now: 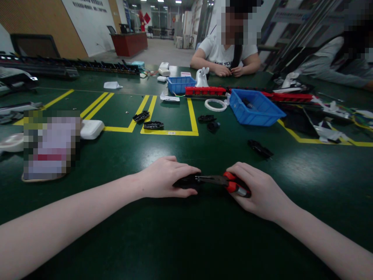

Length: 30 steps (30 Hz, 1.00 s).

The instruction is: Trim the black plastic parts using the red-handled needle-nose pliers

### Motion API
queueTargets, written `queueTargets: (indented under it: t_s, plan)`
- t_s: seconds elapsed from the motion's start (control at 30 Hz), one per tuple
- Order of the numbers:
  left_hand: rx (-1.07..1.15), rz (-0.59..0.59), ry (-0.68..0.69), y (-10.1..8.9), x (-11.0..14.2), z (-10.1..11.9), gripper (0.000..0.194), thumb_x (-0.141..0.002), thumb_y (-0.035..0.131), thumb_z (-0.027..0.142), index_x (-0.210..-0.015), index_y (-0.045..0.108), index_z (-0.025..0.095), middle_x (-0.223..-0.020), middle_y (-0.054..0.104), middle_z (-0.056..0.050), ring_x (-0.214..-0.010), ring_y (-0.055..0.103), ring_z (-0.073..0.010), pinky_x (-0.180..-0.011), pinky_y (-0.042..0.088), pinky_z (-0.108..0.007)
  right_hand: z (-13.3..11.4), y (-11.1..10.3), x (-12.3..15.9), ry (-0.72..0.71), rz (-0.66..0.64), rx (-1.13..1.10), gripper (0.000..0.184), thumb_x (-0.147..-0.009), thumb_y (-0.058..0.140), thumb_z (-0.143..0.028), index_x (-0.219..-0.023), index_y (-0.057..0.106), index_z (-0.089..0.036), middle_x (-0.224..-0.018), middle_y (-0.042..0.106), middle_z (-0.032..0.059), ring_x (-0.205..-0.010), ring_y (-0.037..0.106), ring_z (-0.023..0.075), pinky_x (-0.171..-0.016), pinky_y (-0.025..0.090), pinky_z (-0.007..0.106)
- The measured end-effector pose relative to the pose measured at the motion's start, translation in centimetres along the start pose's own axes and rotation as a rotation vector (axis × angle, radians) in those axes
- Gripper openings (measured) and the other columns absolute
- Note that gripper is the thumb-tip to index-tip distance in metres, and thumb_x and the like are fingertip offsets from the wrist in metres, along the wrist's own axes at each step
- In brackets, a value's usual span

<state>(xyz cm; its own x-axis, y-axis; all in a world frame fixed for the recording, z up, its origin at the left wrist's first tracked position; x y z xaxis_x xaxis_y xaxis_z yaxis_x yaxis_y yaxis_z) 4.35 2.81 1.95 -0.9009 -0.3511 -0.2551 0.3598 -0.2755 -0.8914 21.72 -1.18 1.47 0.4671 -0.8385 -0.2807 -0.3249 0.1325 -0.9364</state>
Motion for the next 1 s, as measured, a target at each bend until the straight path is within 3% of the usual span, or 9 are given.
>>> queueTargets:
  t_s: [0.27,0.73,1.0]
  plan:
    - [0.044,-0.023,-0.007,0.0,-0.1,-0.2,0.041,-0.095,0.057,0.044,-0.123,0.061,0.015,-0.096,0.073,-0.005,-0.069,0.062,-0.0148,-0.072,0.044,-0.029,-0.2,-0.3,0.2,-0.008,0.049,0.053,0.027,-0.075,0.057,-0.019,-0.102,0.055,-0.020,-0.095,0.063,0.0076,-0.080,0.061,0.0214,-0.067,0.051,0.034]
    - [0.152,-0.085,-0.035,0.1,-0.2,-0.2,0.036,-0.095,0.055,0.046,-0.113,0.067,0.017,-0.076,0.069,0.000,-0.058,0.056,-0.0112,-0.069,0.042,-0.027,-0.6,-0.9,0.0,-0.056,0.087,0.097,0.028,-0.076,0.058,-0.021,-0.105,0.056,-0.020,-0.099,0.067,0.0095,-0.084,0.063,0.0237,-0.070,0.051,0.036]
    - [0.165,-0.087,-0.029,0.1,-0.2,-0.3,0.034,-0.093,0.058,0.045,-0.112,0.066,0.017,-0.080,0.070,0.001,-0.058,0.056,-0.0107,-0.069,0.042,-0.027,-0.1,-0.7,0.0,-0.036,0.083,0.086,0.029,-0.077,0.059,-0.022,-0.107,0.057,-0.020,-0.101,0.067,0.0092,-0.086,0.062,0.0238,-0.070,0.049,0.036]
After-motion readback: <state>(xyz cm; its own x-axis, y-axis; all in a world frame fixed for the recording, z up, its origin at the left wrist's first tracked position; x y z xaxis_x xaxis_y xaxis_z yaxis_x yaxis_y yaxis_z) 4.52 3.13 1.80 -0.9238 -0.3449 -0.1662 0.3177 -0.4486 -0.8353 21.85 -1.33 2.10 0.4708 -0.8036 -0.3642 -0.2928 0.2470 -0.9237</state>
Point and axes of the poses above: each hand's wrist, its own x-axis away from the middle knuckle, its own y-axis out of the palm, z = x × y, the point moved 8 cm from there along -x, towards the middle knuckle
